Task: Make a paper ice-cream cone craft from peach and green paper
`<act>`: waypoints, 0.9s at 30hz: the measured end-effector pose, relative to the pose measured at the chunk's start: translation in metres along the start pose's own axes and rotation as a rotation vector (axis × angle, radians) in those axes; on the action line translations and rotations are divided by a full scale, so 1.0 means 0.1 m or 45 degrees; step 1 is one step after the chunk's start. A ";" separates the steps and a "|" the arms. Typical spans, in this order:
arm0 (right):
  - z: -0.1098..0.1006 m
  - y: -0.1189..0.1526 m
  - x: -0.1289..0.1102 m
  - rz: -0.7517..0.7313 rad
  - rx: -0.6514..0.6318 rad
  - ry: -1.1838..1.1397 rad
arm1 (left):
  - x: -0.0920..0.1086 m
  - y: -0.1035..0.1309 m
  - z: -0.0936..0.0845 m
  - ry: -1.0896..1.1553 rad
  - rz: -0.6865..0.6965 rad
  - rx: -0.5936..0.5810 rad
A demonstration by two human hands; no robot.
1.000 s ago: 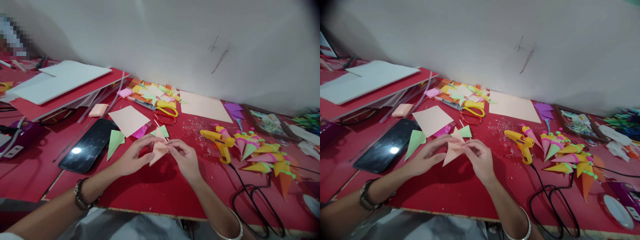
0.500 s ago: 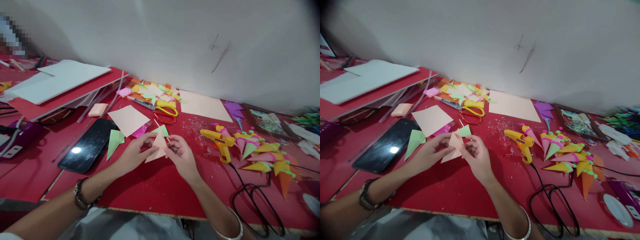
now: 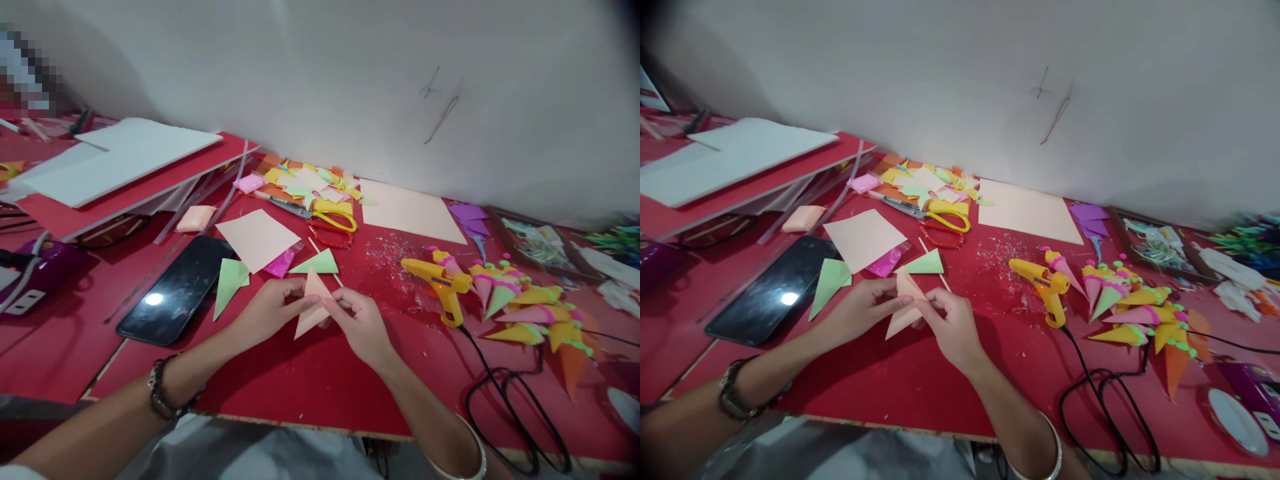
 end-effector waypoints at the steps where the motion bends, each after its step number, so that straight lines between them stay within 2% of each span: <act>1: 0.00 0.00 0.01 0.008 -0.007 -0.001 | 0.02 0.00 0.00 -0.039 0.017 0.002; 8: -0.04 0.02 0.06 0.053 0.068 0.143 | 0.06 0.01 0.02 -0.121 0.023 -0.009; 14: -0.04 0.02 0.01 0.022 0.044 0.167 | 0.05 0.02 -0.01 -0.103 0.032 0.011; 19: 0.00 0.00 -0.04 -0.050 -0.007 0.030 | 0.06 0.02 -0.06 0.012 0.065 0.054; 27: 0.02 -0.01 0.02 -0.077 -0.015 -0.137 | 0.11 0.04 -0.07 -0.010 0.088 0.091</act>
Point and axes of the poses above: each hand's wrist, its own y-axis away from the middle knuckle, its own z-axis out of the palm, x = y × z, the point moved 8 cm from there along -y, towards the middle knuckle, and after that the axes turned 9 degrees about -x, right-handed, at the moved point
